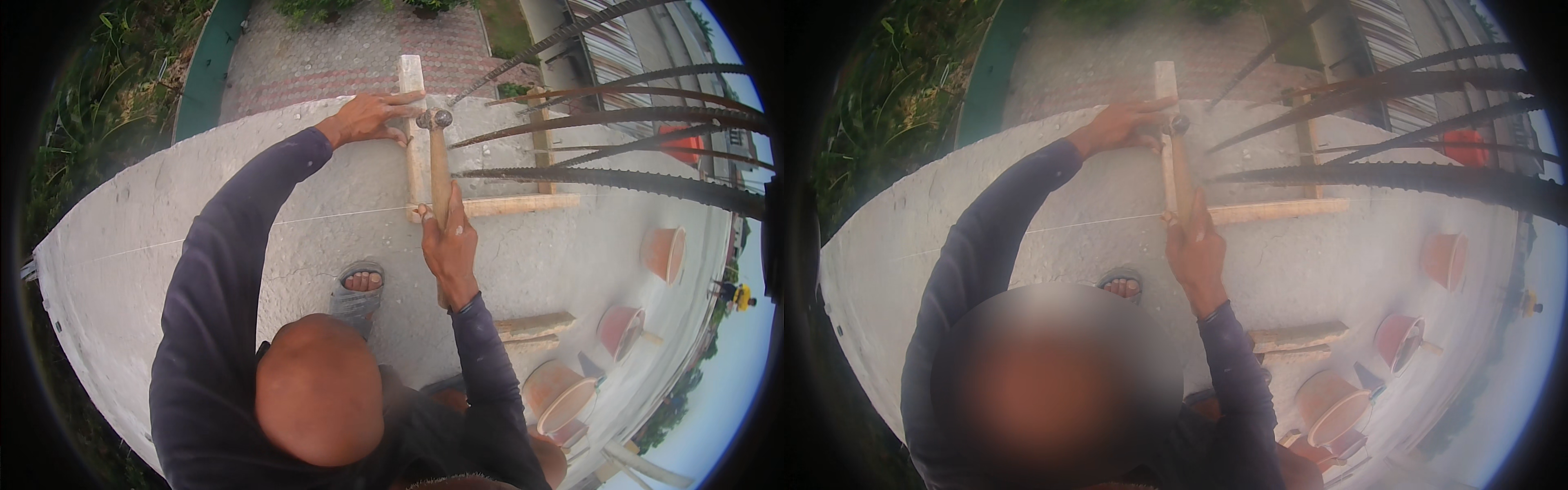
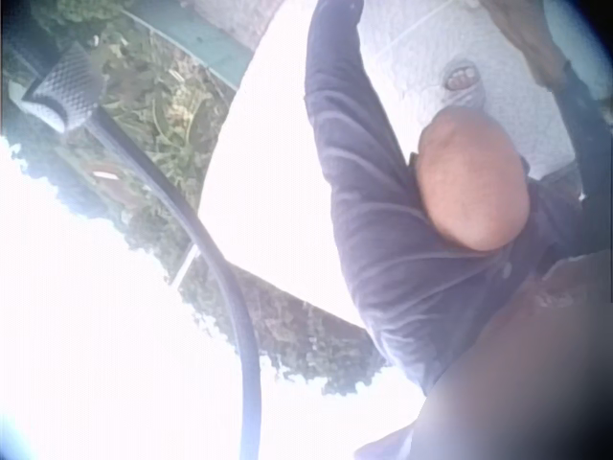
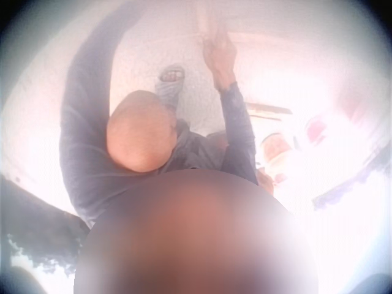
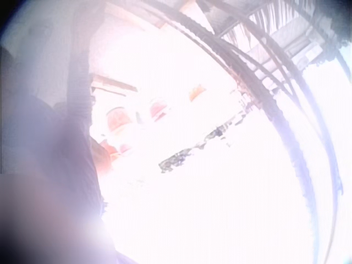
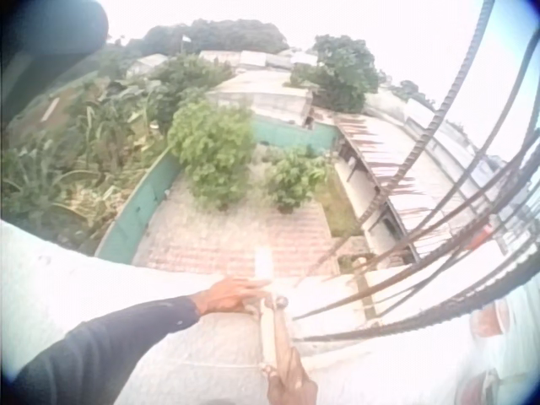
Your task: The person assembles a wooden frame by positioning planks on a concrete surface and securing them with nails using a hammer. They repeatedly retrieve nails from a bucket and hammer them into the wood to join the pieces.
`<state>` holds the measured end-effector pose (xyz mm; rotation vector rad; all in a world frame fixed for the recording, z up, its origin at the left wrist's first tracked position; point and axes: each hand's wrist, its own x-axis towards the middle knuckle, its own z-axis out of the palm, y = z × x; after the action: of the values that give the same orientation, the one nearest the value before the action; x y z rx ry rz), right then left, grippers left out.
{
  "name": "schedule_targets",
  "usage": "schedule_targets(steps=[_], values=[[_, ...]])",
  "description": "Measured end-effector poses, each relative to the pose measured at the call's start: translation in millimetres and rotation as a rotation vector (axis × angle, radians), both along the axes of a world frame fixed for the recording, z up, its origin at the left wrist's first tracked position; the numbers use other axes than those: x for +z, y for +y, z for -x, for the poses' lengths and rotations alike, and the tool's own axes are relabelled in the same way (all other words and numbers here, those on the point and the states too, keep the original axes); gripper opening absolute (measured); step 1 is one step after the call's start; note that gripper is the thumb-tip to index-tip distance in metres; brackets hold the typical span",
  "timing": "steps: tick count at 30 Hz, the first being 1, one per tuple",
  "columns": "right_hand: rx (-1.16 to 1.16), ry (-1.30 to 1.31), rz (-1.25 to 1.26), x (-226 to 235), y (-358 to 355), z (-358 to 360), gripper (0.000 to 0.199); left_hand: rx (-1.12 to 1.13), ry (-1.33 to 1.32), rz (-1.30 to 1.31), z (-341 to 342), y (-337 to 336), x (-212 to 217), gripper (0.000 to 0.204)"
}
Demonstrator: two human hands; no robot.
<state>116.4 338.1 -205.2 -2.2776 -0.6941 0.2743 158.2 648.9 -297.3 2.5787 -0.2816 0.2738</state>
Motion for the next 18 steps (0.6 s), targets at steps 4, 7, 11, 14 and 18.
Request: schedule_targets(steps=[4, 7, 11, 14, 18], values=[[0.077, 0.030, 0.277, -4.5, 5.7, -0.8, 0.072, -0.008, 0.008, -0.016, -2.2, 0.9, -0.9, 0.074], [0.061, 0.015, 0.228, -2.7, 4.8, 0.8, 0.073, -0.019, -0.075, -0.033, -0.9, 0.5, -0.4, 0.074], [0.053, -0.032, 0.229, -0.9, 1.8, 3.7, 0.074, 0.000, 0.068, 0.000, -1.2, 1.1, 1.1, 0.074], [0.104, -0.022, 0.314, -4.0, 1.3, 2.6, 0.075, -0.026, 0.006, -0.029, -1.7, 0.9, 0.5, 0.074], [0.066, -0.016, 0.277, -9.5, 1.2, -0.1, 0.076, -0.004, 0.003, -0.007, -0.1, -0.2, -0.8, 0.075]])
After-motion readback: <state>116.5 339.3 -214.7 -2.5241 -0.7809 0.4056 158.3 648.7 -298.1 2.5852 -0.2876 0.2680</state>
